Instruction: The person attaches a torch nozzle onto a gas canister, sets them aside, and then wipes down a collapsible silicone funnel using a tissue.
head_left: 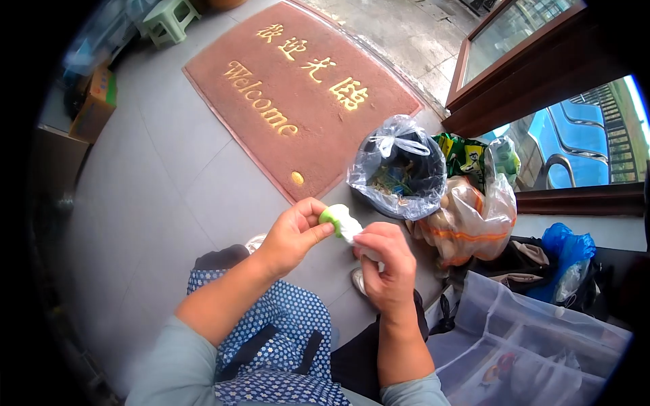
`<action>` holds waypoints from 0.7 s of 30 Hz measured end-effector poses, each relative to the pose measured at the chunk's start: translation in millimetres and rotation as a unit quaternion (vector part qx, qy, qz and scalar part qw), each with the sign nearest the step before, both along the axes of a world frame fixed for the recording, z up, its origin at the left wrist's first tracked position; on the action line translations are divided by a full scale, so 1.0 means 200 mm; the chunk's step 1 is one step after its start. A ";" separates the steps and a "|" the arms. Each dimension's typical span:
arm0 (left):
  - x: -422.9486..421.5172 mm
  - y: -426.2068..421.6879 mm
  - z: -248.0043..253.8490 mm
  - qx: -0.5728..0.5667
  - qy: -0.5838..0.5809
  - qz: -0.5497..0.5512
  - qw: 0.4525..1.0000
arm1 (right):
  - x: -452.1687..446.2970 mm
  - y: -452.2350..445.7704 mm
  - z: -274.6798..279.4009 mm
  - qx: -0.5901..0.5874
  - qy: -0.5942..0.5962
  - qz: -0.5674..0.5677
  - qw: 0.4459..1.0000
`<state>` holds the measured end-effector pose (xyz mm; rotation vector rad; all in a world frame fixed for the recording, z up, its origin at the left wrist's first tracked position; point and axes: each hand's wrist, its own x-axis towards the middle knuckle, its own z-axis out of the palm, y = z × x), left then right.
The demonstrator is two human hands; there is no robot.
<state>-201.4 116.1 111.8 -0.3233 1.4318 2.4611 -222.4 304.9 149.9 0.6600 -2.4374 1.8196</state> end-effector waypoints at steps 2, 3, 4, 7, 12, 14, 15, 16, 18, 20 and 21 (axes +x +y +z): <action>0.01 0.01 -0.01 -0.022 -0.010 -0.005 1.000 | -0.01 -0.06 -0.03 0.075 0.120 0.048 0.989; 0.02 0.01 -0.02 -0.010 -0.014 0.006 1.000 | 0.00 -0.04 -0.05 0.099 0.098 0.045 0.989; 0.02 0.01 -0.03 0.002 -0.015 0.019 1.000 | 0.01 -0.03 -0.07 0.122 0.078 0.044 0.989; -0.02 -0.02 0.01 -0.012 -0.002 0.031 0.999 | 0.00 0.05 -0.07 0.233 0.005 0.064 0.970; 0.00 -0.03 0.02 -0.005 -0.002 0.023 1.000 | 0.02 -0.02 -0.04 0.073 0.014 -0.068 0.995; 0.00 -0.02 0.01 -0.005 -0.006 0.020 1.000 | 0.02 -0.05 -0.03 0.076 0.058 -0.018 0.995; 0.00 -0.02 0.01 -0.004 -0.003 0.020 1.000 | 0.02 -0.07 -0.04 0.089 0.060 -0.003 0.994; 0.00 -0.02 0.02 -0.003 0.000 0.020 1.000 | 0.03 -0.07 -0.04 0.089 0.058 -0.004 0.994; 0.01 -0.02 0.04 -0.003 0.001 0.025 1.000 | 0.04 -0.06 -0.05 0.049 0.003 0.019 0.999; 0.01 -0.02 0.05 -0.005 0.001 0.029 1.000 | 0.05 -0.02 -0.04 0.065 -0.015 0.051 0.996; 0.01 -0.03 0.05 0.000 0.027 0.031 0.999 | 0.07 -0.01 -0.04 -0.028 -0.178 0.055 0.982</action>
